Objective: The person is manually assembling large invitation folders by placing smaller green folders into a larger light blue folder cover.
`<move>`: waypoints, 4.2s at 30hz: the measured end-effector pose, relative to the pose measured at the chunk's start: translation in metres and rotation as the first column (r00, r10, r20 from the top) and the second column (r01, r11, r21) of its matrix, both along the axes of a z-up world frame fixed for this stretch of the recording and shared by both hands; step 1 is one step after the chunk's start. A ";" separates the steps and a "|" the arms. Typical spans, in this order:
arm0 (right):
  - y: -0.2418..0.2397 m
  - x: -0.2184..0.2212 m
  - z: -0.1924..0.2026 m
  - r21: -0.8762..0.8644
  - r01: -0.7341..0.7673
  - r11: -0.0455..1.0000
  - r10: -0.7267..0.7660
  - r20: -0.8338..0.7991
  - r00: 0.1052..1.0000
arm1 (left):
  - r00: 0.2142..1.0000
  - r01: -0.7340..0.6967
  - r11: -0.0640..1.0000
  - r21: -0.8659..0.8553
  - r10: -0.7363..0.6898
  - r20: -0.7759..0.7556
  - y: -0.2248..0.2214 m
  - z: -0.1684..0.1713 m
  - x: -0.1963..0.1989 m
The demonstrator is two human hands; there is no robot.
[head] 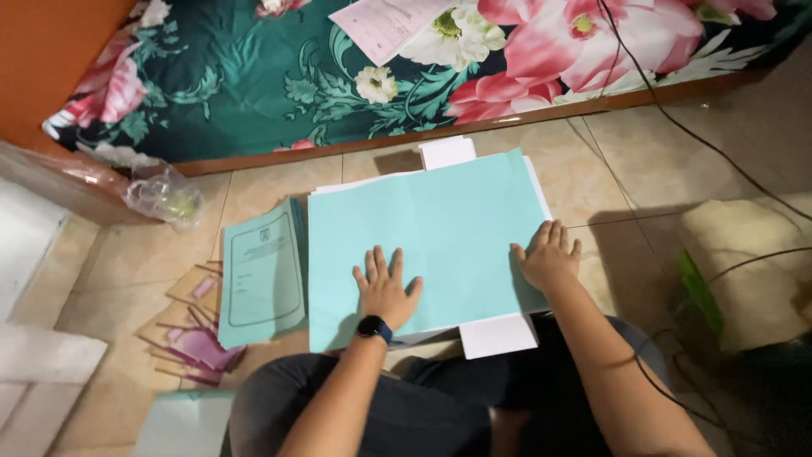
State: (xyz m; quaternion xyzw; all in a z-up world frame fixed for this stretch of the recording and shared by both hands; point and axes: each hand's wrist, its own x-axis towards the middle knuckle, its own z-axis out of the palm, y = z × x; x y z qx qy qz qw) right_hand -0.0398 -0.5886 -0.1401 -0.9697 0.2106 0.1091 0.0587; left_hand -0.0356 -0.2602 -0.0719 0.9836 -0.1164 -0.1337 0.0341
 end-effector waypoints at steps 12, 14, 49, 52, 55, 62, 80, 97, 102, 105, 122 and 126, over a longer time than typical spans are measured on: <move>0.001 0.022 -0.026 0.134 0.060 0.989 -0.060 -0.006 0.998 | 0.999 -0.038 0.990 0.134 0.037 0.008 -0.012 -0.015 0.006; 0.004 0.012 -0.016 0.134 0.037 0.990 -0.039 0.011 0.999 | 0.999 -0.051 0.988 0.146 0.051 -0.001 -0.015 -0.015 0.005; -0.001 0.174 0.002 -0.150 -0.292 0.945 0.309 0.102 0.946 | 0.994 0.004 0.998 -0.055 -0.010 -0.111 0.006 0.013 0.005; -0.002 0.147 0.012 -0.132 -0.296 0.946 0.308 0.084 0.948 | 0.996 0.013 0.998 -0.063 -0.018 -0.086 0.005 0.010 0.006; -0.011 0.100 0.011 -0.101 -0.218 0.971 0.226 0.083 0.971 | 0.993 0.054 0.995 -0.089 -0.063 -0.100 0.005 0.006 0.002; 0.036 0.004 0.017 -0.142 -0.206 0.968 0.225 0.133 0.965 | 0.999 0.014 1.000 0.003 -0.014 -0.039 0.000 -0.004 0.000; -0.116 0.026 -0.076 0.585 0.246 0.773 -0.458 0.245 0.855 | 0.766 -0.303 0.903 -0.305 0.421 0.485 0.040 -0.081 0.041; -0.017 -0.035 0.108 0.735 -0.173 0.656 -0.436 0.556 0.707 | 0.775 -0.175 0.459 -0.871 0.610 0.167 0.111 0.026 0.035; -0.079 -0.052 0.074 0.618 -0.479 0.623 -0.439 0.783 0.440 | 0.820 0.187 0.078 -0.979 0.536 0.200 0.120 0.079 0.008; -0.088 -0.060 0.068 0.675 -0.565 0.475 -0.443 0.738 0.509 | 0.771 0.274 0.213 -0.938 0.534 0.346 0.118 0.089 -0.004; -0.017 -0.046 0.151 0.745 -0.048 0.666 -0.457 0.458 0.763 | 0.863 -0.242 0.294 -0.925 0.501 -0.066 0.131 0.056 0.037; -0.045 -0.004 0.041 0.572 -0.034 0.819 -0.221 0.370 0.903 | 0.776 -0.483 0.395 -0.781 0.607 -0.173 0.157 -0.077 0.089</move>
